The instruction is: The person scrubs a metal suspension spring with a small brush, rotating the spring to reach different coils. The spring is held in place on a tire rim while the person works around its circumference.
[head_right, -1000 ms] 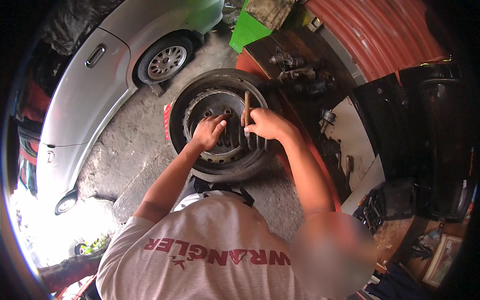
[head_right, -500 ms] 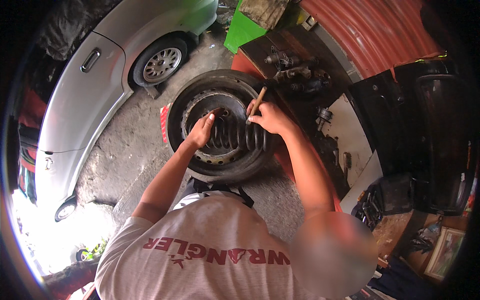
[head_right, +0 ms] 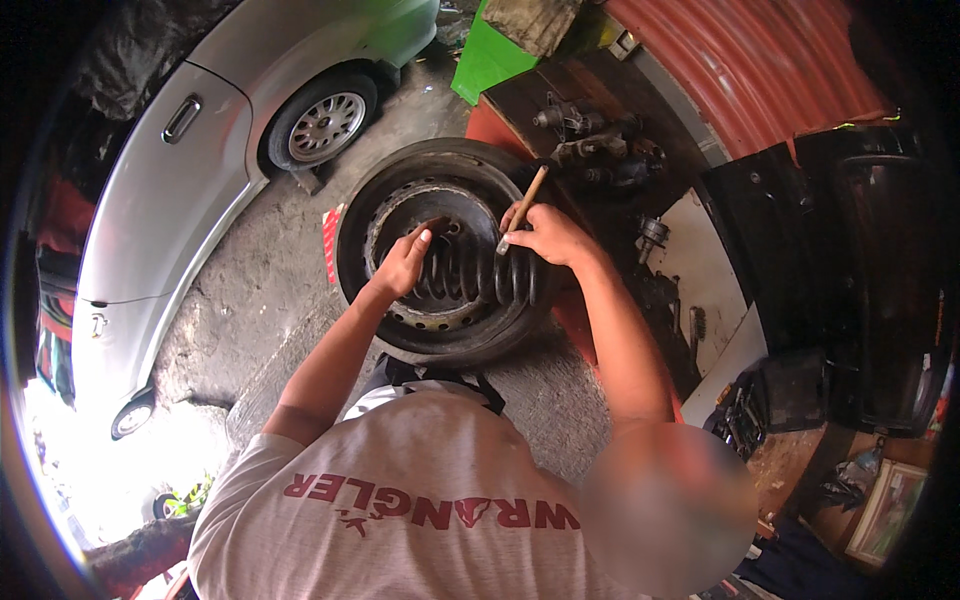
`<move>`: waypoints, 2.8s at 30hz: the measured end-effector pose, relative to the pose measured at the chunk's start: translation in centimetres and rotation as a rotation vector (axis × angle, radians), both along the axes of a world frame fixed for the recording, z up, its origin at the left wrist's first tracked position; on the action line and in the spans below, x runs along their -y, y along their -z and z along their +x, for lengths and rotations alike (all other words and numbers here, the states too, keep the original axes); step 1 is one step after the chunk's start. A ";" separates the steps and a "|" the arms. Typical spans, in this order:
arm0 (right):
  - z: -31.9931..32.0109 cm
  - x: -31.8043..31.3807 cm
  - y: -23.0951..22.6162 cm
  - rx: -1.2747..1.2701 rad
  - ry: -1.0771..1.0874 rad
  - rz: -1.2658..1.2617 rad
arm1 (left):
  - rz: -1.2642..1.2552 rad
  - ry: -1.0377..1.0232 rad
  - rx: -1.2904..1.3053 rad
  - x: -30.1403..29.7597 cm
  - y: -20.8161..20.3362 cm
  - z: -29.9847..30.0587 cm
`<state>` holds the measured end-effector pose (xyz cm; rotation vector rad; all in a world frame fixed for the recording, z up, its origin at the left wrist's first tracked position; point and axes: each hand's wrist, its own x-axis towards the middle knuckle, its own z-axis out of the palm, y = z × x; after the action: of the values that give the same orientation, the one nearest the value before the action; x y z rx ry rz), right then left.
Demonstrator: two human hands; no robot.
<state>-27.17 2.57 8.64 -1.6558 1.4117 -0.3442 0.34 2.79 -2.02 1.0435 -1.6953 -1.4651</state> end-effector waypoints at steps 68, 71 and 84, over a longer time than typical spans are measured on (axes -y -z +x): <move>2.2 -11.6 6.5 1.067 1.062 -0.095 | 0.343 -0.552 -0.245 0.4 -1.4 3.0; 4.0 -12.6 6.4 1.137 1.134 -0.169 | 0.353 -0.507 -0.286 0.7 -2.3 3.3; 5.8 -15.7 8.4 1.048 1.018 -0.288 | 0.292 -0.496 -0.042 -1.6 4.3 6.4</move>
<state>-21.33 18.31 0.27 -0.5459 1.2267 -1.7454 6.78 4.36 -6.36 1.4527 -1.0987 -1.4058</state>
